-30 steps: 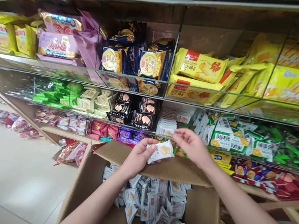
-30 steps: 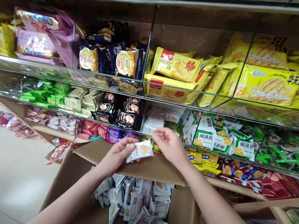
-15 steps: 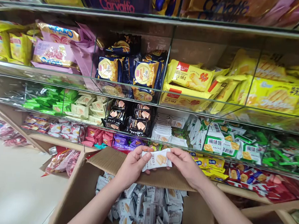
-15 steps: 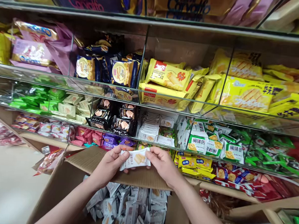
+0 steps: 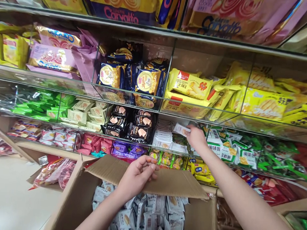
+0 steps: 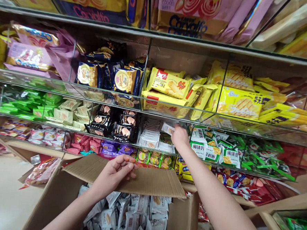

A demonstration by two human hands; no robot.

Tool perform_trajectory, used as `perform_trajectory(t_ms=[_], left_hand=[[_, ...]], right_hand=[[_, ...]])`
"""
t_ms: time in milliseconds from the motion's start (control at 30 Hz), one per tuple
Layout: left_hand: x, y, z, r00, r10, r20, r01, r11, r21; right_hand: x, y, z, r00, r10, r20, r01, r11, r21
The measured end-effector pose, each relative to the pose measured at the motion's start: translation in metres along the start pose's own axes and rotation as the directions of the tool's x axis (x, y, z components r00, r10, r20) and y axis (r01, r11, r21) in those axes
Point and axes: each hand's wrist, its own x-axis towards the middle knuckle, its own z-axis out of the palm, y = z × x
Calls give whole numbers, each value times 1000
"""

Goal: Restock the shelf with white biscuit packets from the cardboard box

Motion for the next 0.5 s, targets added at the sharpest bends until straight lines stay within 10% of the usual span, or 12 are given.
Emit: perform_trajectory(t_ms=[500], left_hand=[[-5, 4, 1, 1000, -7, -4, 8, 1000, 4]], right_hand=[[58, 5, 73, 967, 197, 160, -209, 976, 59]])
